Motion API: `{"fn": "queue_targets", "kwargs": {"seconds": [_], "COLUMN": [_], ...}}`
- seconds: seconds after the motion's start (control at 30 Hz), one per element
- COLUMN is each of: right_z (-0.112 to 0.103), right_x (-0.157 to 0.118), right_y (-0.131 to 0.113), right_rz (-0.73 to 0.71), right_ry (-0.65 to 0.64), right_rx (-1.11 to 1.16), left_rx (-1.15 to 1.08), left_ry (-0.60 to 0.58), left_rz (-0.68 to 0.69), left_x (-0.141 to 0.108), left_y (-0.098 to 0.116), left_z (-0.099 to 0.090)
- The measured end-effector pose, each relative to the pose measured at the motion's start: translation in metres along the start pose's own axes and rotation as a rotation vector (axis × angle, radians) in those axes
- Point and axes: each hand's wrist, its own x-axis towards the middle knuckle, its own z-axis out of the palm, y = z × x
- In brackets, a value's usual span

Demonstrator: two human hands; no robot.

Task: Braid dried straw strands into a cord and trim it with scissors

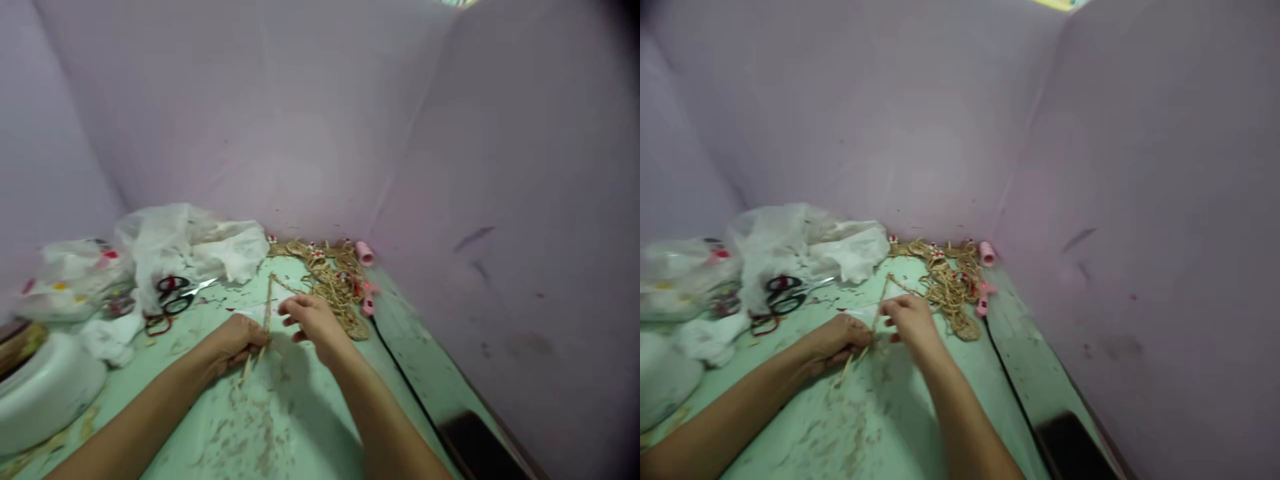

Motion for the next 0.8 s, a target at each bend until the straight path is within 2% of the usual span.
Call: {"fn": "queue_targets", "kwargs": {"seconds": [0.13, 0.27, 0.4, 0.57, 0.7, 0.8], "right_z": [0.007, 0.013, 0.024, 0.028, 0.028, 0.029], "right_x": [0.005, 0.006, 0.004, 0.007, 0.012, 0.015], "right_y": [0.011, 0.023, 0.023, 0.023, 0.03, 0.034], "right_rz": [0.132, 0.148, 0.172, 0.196, 0.146, 0.108], "right_ry": [-0.065, -0.128, -0.19, -0.193, -0.154, -0.159], "right_rx": [0.015, 0.054, 0.044, 0.12, 0.099, 0.056], "left_rx": [-0.068, -0.083, -0.073, -0.064, 0.031, 0.233], "left_ry": [-0.077, -0.106, -0.112, -0.111, -0.071, 0.02], "left_rz": [0.002, 0.02, 0.025, 0.032, 0.05, 0.066], "left_x": [-0.002, 0.001, 0.004, 0.002, 0.0, -0.002], "left_y": [-0.003, -0.009, -0.012, -0.011, -0.007, -0.004], "left_z": [0.003, 0.0, -0.002, -0.002, -0.002, -0.004]}}
